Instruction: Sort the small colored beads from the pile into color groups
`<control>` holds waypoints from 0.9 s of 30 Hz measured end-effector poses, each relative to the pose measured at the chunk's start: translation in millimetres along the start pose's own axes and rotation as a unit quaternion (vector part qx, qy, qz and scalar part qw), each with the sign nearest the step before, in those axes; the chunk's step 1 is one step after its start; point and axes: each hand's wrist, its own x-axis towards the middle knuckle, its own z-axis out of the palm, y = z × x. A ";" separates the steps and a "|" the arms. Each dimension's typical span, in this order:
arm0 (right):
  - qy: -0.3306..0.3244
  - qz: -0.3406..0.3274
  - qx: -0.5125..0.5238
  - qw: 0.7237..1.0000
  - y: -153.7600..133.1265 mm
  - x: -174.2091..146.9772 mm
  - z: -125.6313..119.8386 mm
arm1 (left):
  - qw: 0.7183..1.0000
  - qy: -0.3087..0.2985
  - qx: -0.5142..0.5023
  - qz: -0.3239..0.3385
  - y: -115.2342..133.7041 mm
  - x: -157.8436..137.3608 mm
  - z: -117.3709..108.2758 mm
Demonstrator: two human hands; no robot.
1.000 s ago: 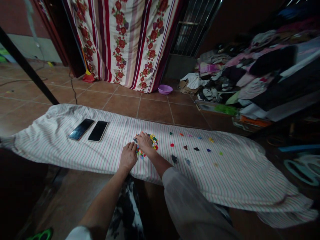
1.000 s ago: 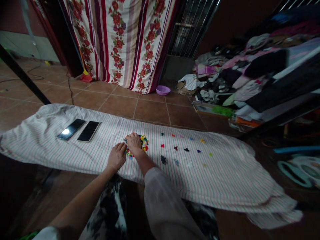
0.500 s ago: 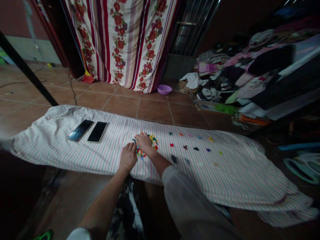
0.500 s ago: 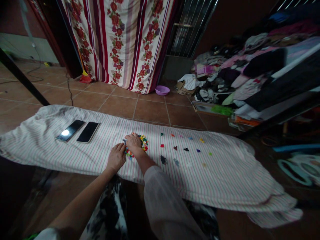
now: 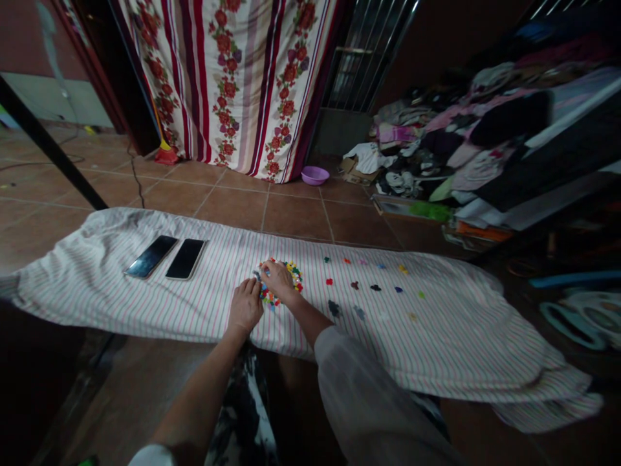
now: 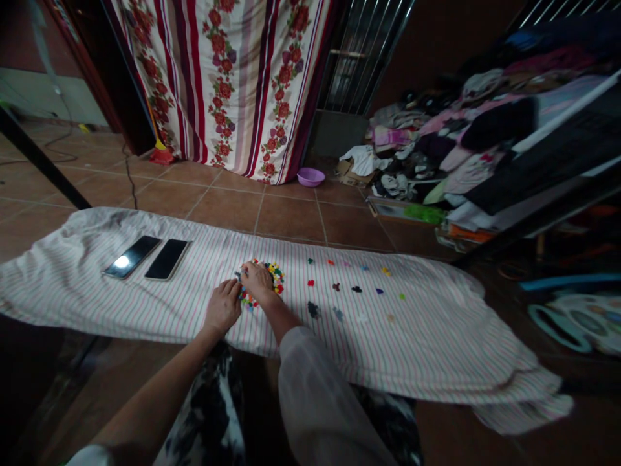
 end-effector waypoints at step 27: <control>0.132 0.015 0.054 0.990 48.4 -76.7 -6.9 | 0.999 0.031 0.021 0.024 -7.0 -1.1 4.2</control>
